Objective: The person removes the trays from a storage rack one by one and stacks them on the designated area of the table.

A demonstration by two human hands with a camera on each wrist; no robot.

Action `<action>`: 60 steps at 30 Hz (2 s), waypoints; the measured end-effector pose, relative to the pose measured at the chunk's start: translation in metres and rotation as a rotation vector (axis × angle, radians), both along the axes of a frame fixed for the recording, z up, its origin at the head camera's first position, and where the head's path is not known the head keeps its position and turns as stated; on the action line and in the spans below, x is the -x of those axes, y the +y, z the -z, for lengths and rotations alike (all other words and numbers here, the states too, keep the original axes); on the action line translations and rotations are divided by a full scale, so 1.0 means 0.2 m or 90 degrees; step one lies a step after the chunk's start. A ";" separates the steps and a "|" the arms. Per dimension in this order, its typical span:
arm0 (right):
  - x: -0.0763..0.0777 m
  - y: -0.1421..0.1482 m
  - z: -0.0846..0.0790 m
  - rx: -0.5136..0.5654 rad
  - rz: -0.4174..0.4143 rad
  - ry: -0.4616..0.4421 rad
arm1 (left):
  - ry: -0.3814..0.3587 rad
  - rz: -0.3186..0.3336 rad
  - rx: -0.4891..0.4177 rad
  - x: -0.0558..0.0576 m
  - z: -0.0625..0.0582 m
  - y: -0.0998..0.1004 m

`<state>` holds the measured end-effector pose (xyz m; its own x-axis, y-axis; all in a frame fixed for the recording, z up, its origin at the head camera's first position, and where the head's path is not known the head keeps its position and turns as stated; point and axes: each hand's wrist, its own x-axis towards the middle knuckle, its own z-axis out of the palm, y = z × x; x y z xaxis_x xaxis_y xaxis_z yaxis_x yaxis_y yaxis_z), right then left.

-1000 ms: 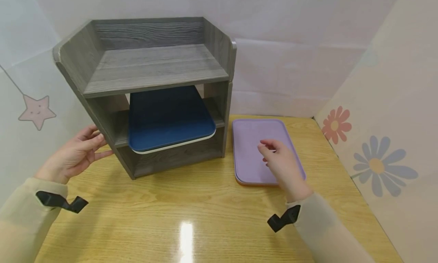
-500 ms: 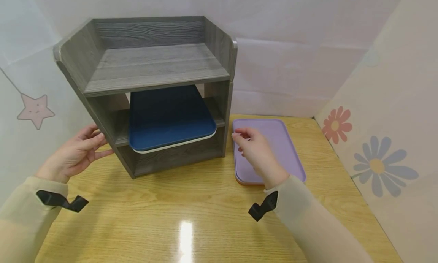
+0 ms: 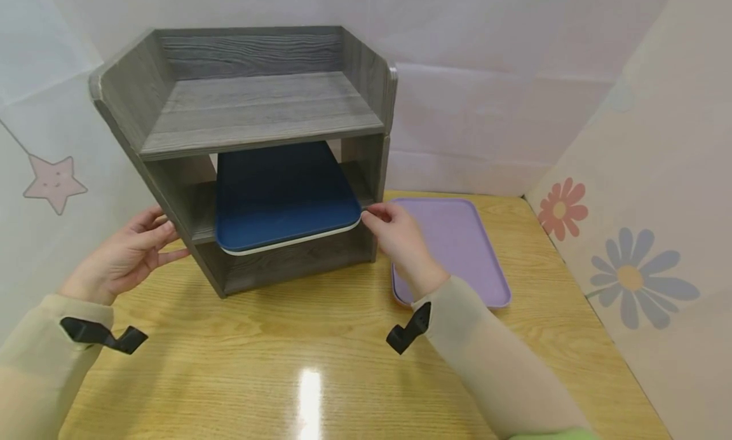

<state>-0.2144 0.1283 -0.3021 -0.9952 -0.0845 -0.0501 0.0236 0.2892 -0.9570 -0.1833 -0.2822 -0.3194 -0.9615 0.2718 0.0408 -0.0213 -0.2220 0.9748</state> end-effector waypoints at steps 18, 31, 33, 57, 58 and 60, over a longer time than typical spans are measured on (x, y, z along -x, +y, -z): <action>0.07 -0.14 0.01 0.000 0.051 -0.005 | -0.001 0.003 -0.006 0.00 0.00 0.00; 0.09 -0.21 0.06 0.039 0.127 0.035 | 0.000 -0.001 -0.014 0.00 0.00 0.00; 0.10 -0.22 0.07 0.045 0.141 0.038 | 0.000 0.000 -0.015 0.00 0.00 0.00; 0.11 -0.22 0.10 0.103 0.179 0.060 | 0.004 0.002 -0.025 0.00 0.01 0.00; 0.11 -0.22 0.11 0.083 0.182 0.074 | 0.004 0.001 -0.023 0.00 0.01 0.00; 0.11 -0.22 0.12 0.044 0.188 0.111 | 0.003 0.000 -0.019 0.00 0.01 0.00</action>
